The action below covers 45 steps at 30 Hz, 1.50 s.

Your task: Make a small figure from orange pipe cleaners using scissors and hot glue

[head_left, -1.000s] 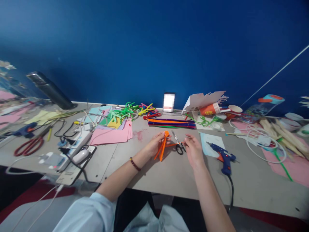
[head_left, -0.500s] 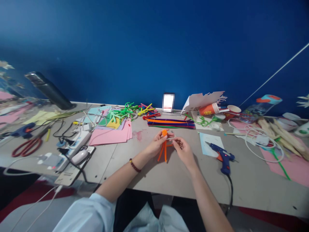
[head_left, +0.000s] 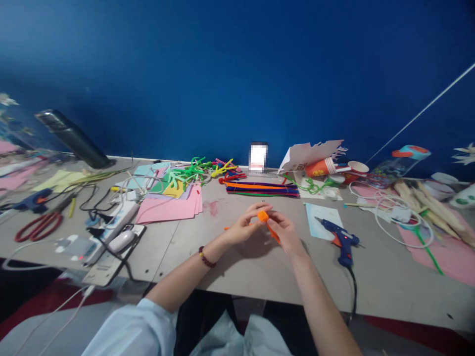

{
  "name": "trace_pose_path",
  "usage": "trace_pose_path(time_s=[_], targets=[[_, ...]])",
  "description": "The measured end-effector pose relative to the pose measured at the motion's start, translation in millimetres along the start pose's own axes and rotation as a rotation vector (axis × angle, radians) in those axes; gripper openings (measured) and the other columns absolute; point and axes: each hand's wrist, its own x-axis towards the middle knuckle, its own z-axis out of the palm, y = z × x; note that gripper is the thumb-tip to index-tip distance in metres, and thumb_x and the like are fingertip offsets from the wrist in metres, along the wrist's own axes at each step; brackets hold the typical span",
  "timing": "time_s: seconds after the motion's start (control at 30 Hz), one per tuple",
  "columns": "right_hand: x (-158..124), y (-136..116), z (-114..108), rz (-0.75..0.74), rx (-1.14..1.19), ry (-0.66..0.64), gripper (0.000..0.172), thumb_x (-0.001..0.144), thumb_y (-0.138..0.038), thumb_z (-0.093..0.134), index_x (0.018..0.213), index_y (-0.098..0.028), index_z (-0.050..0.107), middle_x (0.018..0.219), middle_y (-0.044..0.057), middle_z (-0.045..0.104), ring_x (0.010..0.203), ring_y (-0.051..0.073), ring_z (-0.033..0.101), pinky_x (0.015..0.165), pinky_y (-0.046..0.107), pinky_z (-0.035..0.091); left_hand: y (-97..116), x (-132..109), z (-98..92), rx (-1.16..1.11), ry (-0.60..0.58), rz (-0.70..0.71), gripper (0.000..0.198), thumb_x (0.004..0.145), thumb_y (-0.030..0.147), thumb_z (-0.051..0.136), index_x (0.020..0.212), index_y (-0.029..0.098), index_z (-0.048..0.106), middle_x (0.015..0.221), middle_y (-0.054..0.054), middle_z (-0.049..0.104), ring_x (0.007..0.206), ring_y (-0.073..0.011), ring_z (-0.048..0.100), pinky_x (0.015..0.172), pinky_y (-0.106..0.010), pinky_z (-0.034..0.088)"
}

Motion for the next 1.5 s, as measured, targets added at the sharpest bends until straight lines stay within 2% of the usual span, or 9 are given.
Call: trace_pose_path(time_s=[0.1,0.2,0.3,0.4,0.53,0.63,0.8,1.03,1.5], targets=[[-1,-1,-1,0.002,-0.026,0.004,0.026,0.066,-0.045,0.072,0.077,-0.022,0.072,0.082,0.003,0.068,0.064,0.014,0.061,0.053,0.025,0.051,-2,1,-2.0,0.089,0.016,0.052,0.036,0.077,0.026,0.067,0.113,0.027,0.066,0.118,-0.009,0.056,0.117,-0.0231,0.048,0.104,-0.037,0.034],[-1,-1,-2,-0.039,-0.063,0.088,0.027,0.065,-0.045,0.073,0.080,-0.022,0.071,0.085,0.003,0.066,0.059,0.013,0.059,0.050,0.024,0.049,-4,4,-5.9,0.100,0.075,0.026,0.043,0.072,0.025,0.071,0.114,0.027,0.065,0.103,-0.007,0.058,0.100,-0.0196,0.054,0.091,-0.031,0.043],[-1,-1,-3,-0.196,-0.205,0.236,0.026,0.068,-0.044,0.071,0.082,-0.022,0.070,0.086,0.004,0.068,0.072,0.017,0.062,0.066,0.030,0.052,-5,6,-9.1,-0.051,0.119,-0.052,0.042,0.070,0.027,0.074,0.111,0.022,0.067,0.085,-0.004,0.061,0.080,-0.0144,0.056,0.079,-0.026,0.045],[-3,-1,-4,-0.307,-0.377,0.255,0.020,0.074,-0.040,0.066,0.085,-0.024,0.071,0.088,0.005,0.069,0.084,0.020,0.063,0.080,0.034,0.050,-8,7,-9.5,-0.136,0.181,-0.107,0.028,0.070,0.030,0.073,0.095,0.017,0.069,0.077,-0.004,0.063,0.071,-0.0126,0.056,0.074,-0.026,0.046],[-4,0,-3,-0.361,-0.489,0.276,0.017,0.078,-0.037,0.063,0.086,-0.025,0.071,0.088,0.005,0.070,0.081,0.021,0.064,0.081,0.035,0.049,-11,7,-6.7,0.036,0.337,-0.048,0.015,0.068,0.026,0.075,0.081,0.019,0.073,0.087,-0.006,0.069,0.081,-0.0164,0.059,0.074,-0.027,0.045],[-4,2,0,-0.401,-0.548,0.338,0.015,0.079,-0.037,0.062,0.082,-0.025,0.070,0.084,0.004,0.070,0.078,0.020,0.064,0.079,0.034,0.050,-10,6,-4.3,0.126,0.372,0.011,0.013,0.068,0.022,0.074,0.080,0.023,0.075,0.089,-0.006,0.070,0.089,-0.0194,0.059,0.076,-0.028,0.044],[-4,4,2,-0.472,-0.674,0.286,0.016,0.083,-0.035,0.057,0.088,-0.025,0.069,0.086,0.005,0.070,0.080,0.020,0.064,0.078,0.033,0.050,-11,4,-2.8,0.142,0.387,0.029,0.014,0.067,0.021,0.074,0.081,0.024,0.076,0.089,-0.007,0.070,0.088,-0.0200,0.059,0.077,-0.029,0.045],[-4,5,4,-0.501,-0.709,0.305,0.014,0.084,-0.033,0.056,0.087,-0.025,0.068,0.083,0.005,0.069,0.079,0.020,0.064,0.075,0.032,0.049,-22,3,-4.3,0.204,0.361,0.028,0.013,0.071,0.026,0.072,0.083,0.026,0.075,0.093,-0.006,0.069,0.090,-0.0200,0.059,0.077,-0.029,0.047],[-6,6,5,-0.501,-0.756,0.343,0.018,0.085,-0.035,0.055,0.085,-0.023,0.067,0.081,0.005,0.069,0.076,0.020,0.064,0.072,0.031,0.049,-25,1,-3.5,0.280,0.309,0.141,0.014,0.077,0.026,0.067,0.089,0.024,0.073,0.107,-0.010,0.066,0.098,-0.0189,0.061,0.075,-0.027,0.049]])
